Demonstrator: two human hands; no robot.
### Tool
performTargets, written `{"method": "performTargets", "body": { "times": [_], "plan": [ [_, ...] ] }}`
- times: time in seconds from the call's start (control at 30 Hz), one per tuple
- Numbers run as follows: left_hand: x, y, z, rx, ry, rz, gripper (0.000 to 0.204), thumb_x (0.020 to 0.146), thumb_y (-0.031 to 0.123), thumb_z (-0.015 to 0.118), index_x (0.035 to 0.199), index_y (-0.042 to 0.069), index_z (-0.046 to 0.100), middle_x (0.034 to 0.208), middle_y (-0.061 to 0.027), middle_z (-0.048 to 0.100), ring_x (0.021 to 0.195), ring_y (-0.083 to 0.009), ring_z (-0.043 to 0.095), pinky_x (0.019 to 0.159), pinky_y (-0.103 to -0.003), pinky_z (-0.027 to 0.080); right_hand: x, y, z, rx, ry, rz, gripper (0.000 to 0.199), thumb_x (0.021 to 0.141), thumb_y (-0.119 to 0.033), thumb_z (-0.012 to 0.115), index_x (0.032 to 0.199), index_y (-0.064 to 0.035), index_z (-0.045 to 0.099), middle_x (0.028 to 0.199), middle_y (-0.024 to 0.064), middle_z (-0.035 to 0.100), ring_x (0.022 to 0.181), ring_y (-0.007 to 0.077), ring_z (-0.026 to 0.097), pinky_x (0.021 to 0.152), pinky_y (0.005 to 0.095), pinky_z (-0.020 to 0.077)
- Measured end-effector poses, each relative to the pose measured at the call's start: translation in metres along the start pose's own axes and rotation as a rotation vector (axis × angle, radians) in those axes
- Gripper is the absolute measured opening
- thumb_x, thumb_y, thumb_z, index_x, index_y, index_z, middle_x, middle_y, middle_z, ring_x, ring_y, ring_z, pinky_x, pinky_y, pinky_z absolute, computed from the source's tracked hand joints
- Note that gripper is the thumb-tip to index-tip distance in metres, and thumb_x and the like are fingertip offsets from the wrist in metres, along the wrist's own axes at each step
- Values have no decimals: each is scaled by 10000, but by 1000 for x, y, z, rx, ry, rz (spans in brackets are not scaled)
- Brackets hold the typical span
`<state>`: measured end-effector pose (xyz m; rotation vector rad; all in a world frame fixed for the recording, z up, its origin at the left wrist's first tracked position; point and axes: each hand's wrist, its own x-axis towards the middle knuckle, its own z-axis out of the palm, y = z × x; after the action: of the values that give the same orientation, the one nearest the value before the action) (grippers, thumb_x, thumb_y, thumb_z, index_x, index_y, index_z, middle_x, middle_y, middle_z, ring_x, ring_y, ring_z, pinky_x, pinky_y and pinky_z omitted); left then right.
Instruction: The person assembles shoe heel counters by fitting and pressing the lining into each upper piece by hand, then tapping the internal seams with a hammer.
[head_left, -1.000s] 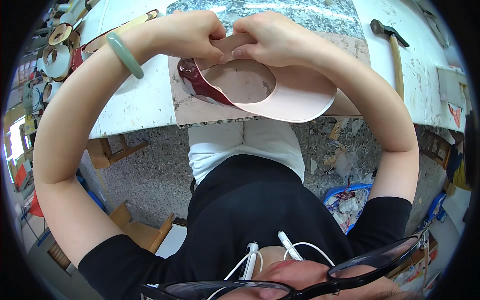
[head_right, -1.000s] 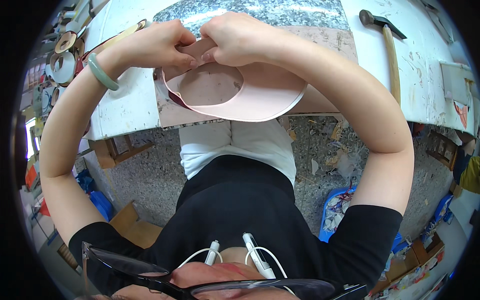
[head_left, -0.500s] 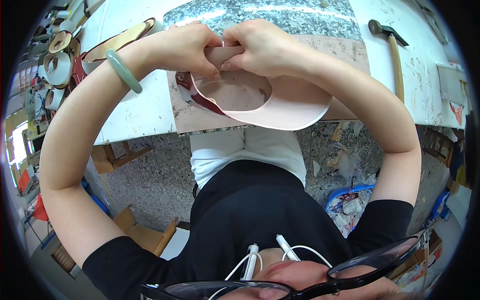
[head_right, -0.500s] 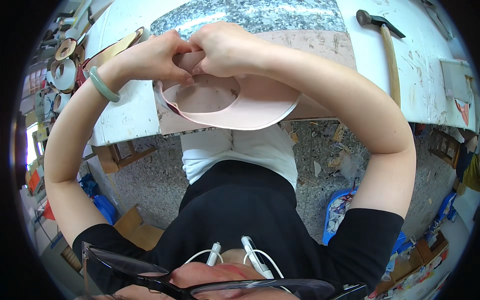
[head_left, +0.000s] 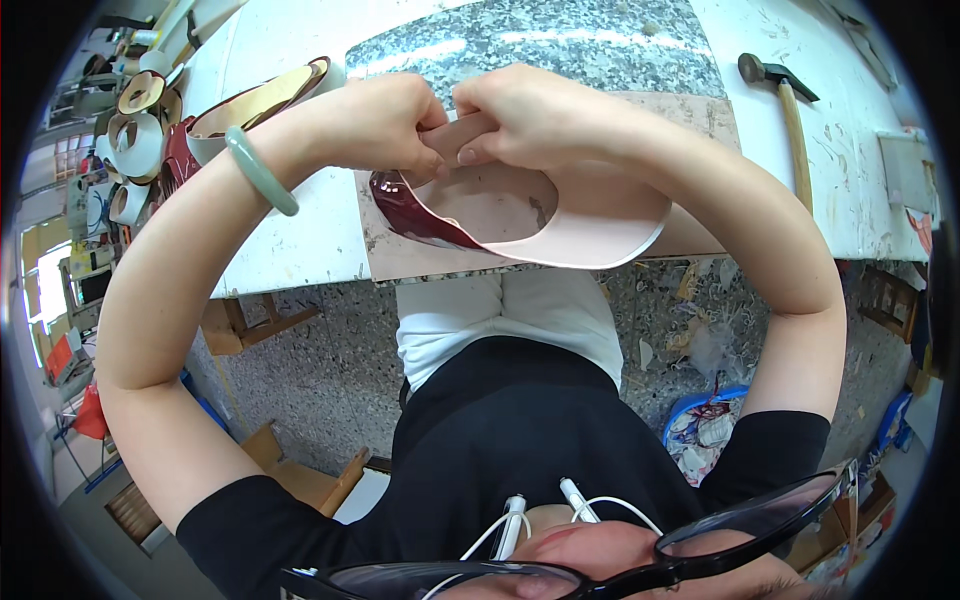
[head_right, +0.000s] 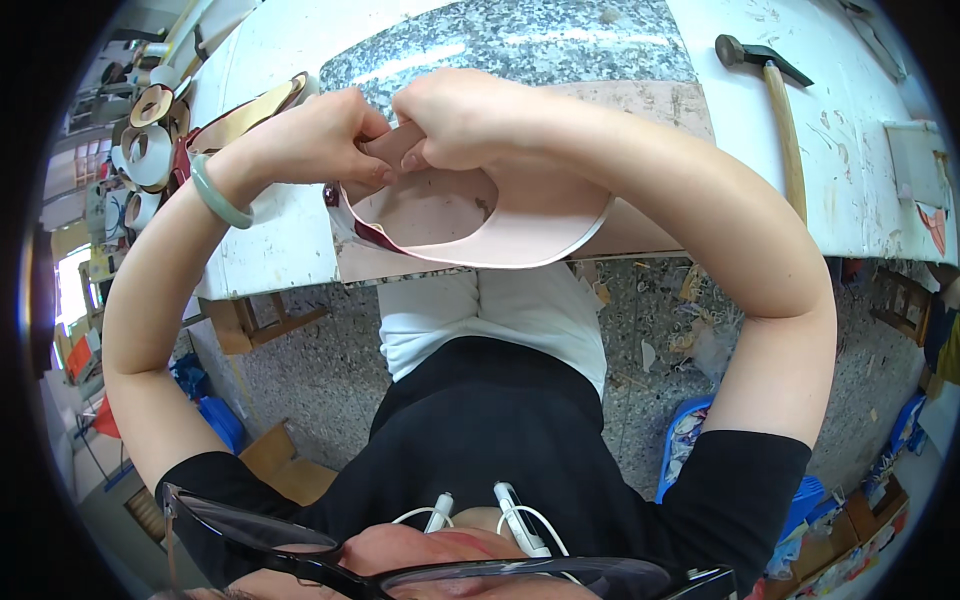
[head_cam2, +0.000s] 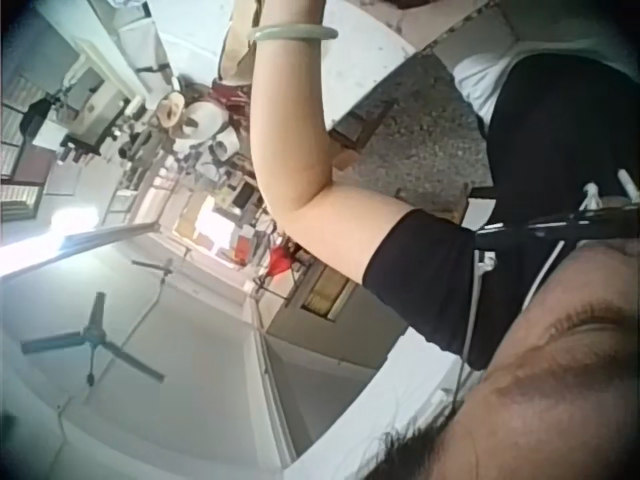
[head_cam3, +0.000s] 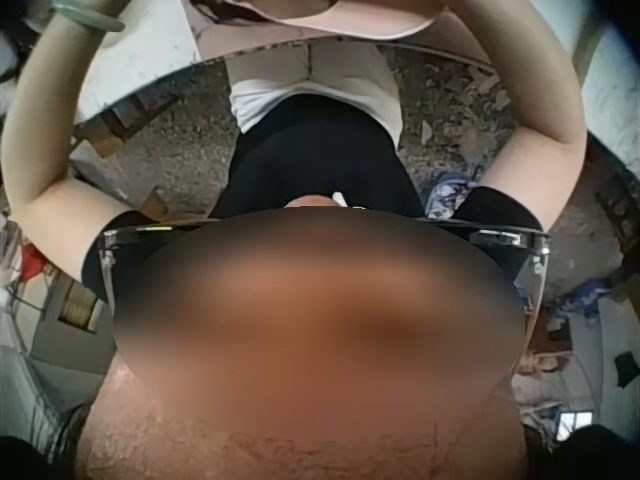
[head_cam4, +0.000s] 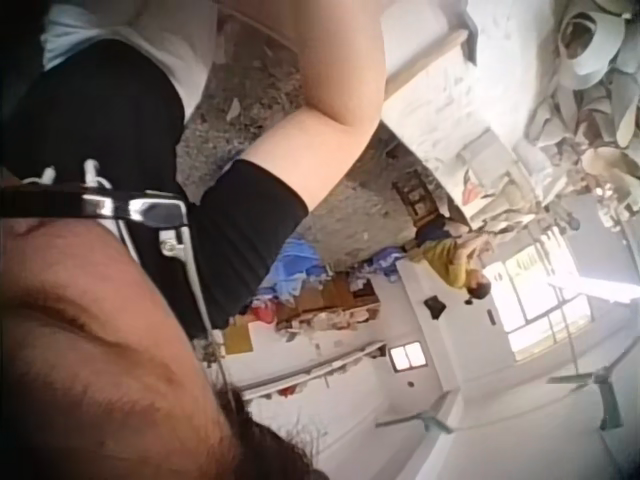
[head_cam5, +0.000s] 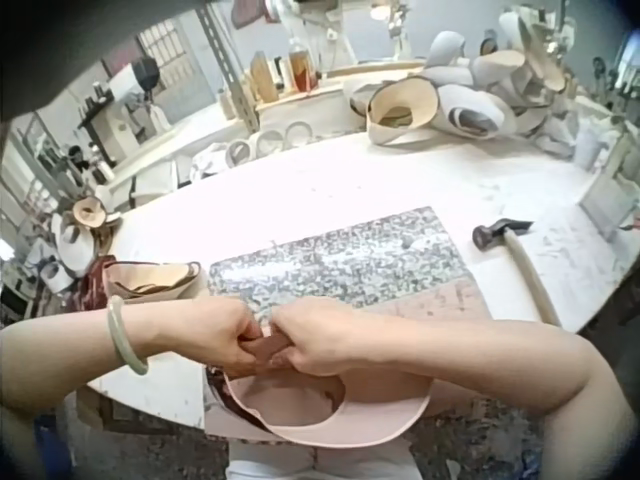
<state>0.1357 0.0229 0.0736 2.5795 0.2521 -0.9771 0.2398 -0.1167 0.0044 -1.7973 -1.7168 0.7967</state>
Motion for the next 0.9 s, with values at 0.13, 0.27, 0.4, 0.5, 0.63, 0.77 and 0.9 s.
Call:
{"method": "performTargets", "body": {
  "times": [0.13,0.27,0.4,0.5,0.63,0.77,0.9],
  "plan": [
    [4,-7,-1,-7,0,-18,307,725,221,723,823,-67,684,642,-134,640,572,-183,602,568,-312,490,7,2,-4,1,-6,16,304,788,-229,714,971,3,646,857,203,666,811,345,649,719,416,494],
    [11,-14,5,14,8,8,311,724,216,720,854,-65,688,668,-142,653,589,-189,614,577,-316,496,13,3,0,-115,-50,13,323,763,-219,712,1002,-6,676,865,202,680,839,349,663,764,414,519],
    [15,-15,10,44,49,-44,271,655,222,680,843,30,715,758,-158,682,735,-298,669,693,-380,529,17,-4,-2,-182,-112,89,230,744,-119,671,932,11,706,857,183,691,826,319,681,726,426,547],
    [16,-14,11,63,52,-53,270,657,234,679,842,41,715,768,-155,684,757,-308,671,712,-388,528,16,-10,-4,-202,-118,99,253,722,-93,652,949,6,704,871,190,690,839,320,681,736,426,549],
    [16,-12,13,124,84,-9,313,725,259,721,863,-21,705,756,-198,675,707,-309,668,677,-365,520,13,-20,-6,-209,-136,66,263,717,-96,653,959,-8,704,881,188,690,852,315,682,745,424,549],
    [20,-19,19,177,114,-10,267,695,280,677,830,51,703,786,-155,686,794,-331,669,724,-417,521,10,-6,15,-347,-54,-6,236,745,-128,665,946,-6,684,893,153,688,887,305,666,752,414,541],
    [13,-12,16,236,114,-2,275,717,280,696,836,32,688,748,-155,667,758,-312,655,726,-414,506,-5,23,20,-428,330,-188,366,758,-276,741,994,-58,567,974,92,577,1018,273,539,862,388,442]
  ]
}}
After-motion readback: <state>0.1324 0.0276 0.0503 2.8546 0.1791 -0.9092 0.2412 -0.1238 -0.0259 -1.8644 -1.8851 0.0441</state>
